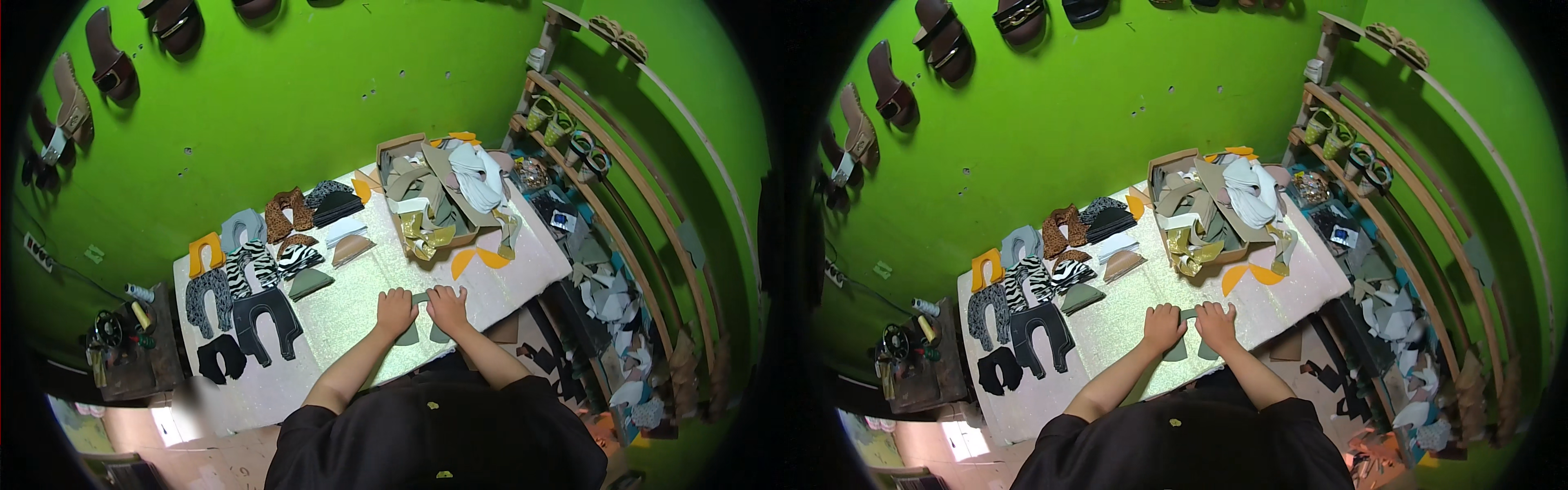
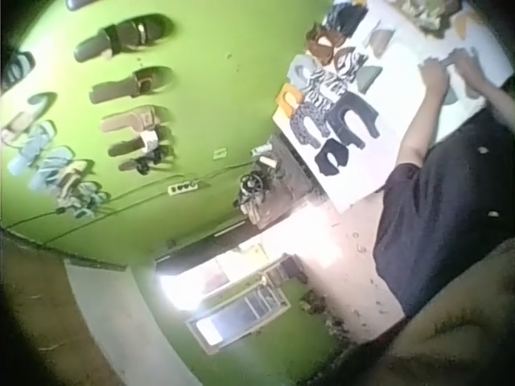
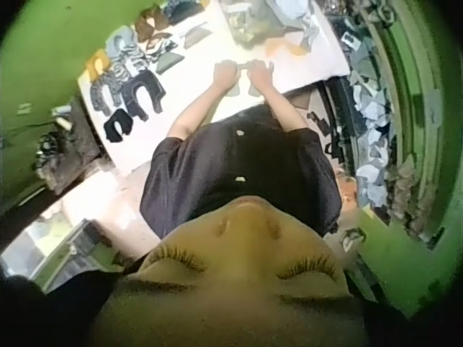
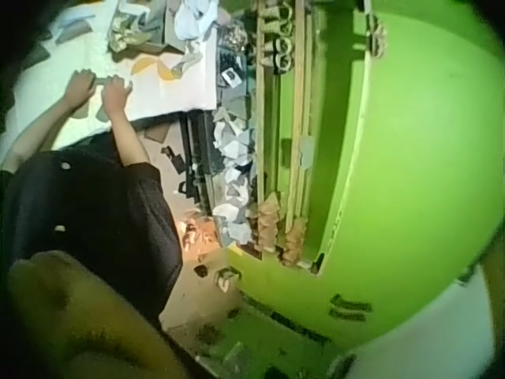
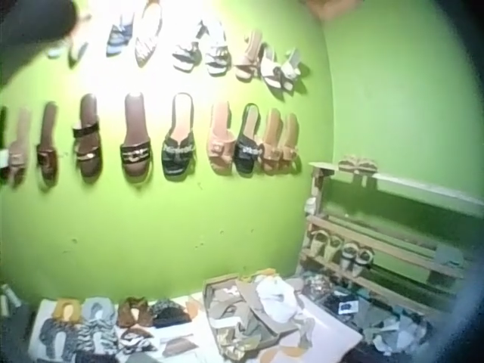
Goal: The recorder is shown sorting and organizing various precut leather or synthetic shoe upper components on a work table.
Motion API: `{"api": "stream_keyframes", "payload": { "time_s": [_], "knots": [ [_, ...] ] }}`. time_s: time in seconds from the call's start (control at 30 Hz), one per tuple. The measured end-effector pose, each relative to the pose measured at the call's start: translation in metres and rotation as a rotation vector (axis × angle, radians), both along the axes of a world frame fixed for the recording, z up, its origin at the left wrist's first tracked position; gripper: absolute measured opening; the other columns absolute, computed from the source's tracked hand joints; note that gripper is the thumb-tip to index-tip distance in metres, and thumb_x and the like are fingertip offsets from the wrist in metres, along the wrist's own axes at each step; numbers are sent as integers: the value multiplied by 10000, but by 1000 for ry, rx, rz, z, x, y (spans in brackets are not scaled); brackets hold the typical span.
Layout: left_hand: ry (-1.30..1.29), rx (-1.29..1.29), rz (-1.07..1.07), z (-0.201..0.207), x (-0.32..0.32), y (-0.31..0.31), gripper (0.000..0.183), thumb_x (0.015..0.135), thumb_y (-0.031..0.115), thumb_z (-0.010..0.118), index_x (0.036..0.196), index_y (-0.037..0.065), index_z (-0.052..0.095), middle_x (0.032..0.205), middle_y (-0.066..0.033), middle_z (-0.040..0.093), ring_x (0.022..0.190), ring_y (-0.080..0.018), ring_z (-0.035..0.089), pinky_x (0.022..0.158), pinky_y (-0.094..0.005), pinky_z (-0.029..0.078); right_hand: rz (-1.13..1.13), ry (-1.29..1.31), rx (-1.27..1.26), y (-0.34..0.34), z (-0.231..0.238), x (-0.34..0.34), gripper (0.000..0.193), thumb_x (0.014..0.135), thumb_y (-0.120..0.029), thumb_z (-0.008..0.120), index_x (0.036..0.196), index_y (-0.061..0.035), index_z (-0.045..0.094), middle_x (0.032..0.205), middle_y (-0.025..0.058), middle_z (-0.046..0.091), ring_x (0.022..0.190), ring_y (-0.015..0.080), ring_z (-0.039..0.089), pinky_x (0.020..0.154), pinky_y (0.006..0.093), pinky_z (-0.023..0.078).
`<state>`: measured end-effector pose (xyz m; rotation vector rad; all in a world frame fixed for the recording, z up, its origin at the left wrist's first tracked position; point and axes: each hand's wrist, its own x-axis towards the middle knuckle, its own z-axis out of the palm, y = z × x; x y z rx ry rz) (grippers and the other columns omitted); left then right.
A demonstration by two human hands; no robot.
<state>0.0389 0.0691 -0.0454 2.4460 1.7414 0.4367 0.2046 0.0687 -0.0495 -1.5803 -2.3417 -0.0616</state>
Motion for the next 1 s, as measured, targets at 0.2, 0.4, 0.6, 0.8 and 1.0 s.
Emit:
{"api": "stream_keyframes", "payload": {
  "time_s": [0.2,0.4,0.6,0.8,1.0],
  "knots": [
    [-8,-75,160,10,9,2,323,729,316,642,949,87,583,928,-92,562,900,-246,531,751,-405,370,183,85,-68,27,12,15,368,734,-264,638,1079,-158,565,1028,23,550,1004,203,515,884,549,280],
    [-170,-35,19,7,32,-15,447,870,300,493,1281,126,466,1372,-109,409,1269,-296,377,994,-545,279,582,437,146,40,83,25,327,675,-192,661,993,-159,592,955,43,565,942,225,545,859,466,277],
    [-189,-133,76,-5,45,-19,443,935,352,378,1320,147,454,1398,-93,405,1300,-291,352,1016,-578,237,480,596,386,152,121,8,291,672,-114,622,960,-113,580,925,56,568,921,233,548,858,419,283],
    [-269,-43,356,32,37,-50,430,907,357,442,1291,168,493,1388,-96,416,1307,-333,330,1035,-597,199,-42,270,-283,257,125,0,661,761,-274,603,1342,-88,347,1025,130,647,963,320,603,990,541,271],
    [-314,142,785,44,8,-96,346,893,321,471,1183,183,601,1384,-137,412,1306,-380,308,1040,-589,188,-30,264,-284,300,86,13,296,771,-307,562,1015,-142,590,935,144,662,933,343,613,839,526,388]
  ]
}}
